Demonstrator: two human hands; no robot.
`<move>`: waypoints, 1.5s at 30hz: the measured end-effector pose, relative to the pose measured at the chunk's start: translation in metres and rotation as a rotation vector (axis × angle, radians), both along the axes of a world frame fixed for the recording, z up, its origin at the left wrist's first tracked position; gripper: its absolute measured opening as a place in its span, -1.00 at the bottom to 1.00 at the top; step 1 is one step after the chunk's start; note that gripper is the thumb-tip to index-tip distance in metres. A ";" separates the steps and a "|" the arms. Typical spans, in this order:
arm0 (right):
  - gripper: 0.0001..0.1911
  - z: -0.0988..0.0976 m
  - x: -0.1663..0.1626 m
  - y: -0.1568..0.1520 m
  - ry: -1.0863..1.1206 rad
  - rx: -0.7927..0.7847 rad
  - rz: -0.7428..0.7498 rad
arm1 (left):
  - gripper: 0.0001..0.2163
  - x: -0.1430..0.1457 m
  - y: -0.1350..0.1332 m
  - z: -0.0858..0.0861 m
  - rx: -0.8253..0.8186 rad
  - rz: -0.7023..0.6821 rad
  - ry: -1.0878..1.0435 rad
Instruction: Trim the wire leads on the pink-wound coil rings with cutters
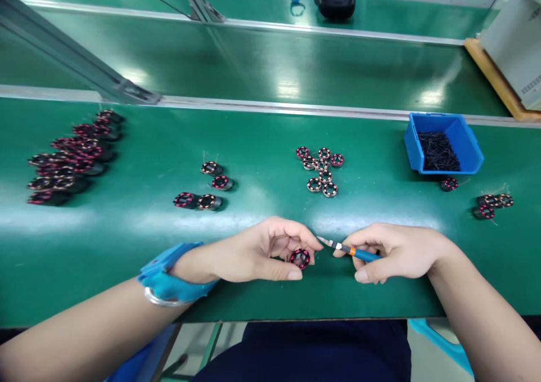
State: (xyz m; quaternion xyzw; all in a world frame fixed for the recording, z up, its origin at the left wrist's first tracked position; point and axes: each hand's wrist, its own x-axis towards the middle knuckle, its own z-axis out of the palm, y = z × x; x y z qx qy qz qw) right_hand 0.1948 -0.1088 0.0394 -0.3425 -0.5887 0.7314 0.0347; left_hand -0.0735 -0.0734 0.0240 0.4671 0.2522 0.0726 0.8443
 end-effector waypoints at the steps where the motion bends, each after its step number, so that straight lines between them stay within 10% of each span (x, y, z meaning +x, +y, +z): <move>1: -0.53 0.000 0.000 0.000 -0.001 0.005 0.008 | -0.68 0.000 0.000 0.000 0.002 -0.002 -0.001; 45: -0.63 0.003 -0.009 -0.004 -0.012 0.030 -0.032 | -0.73 0.007 -0.008 -0.005 0.061 0.194 0.011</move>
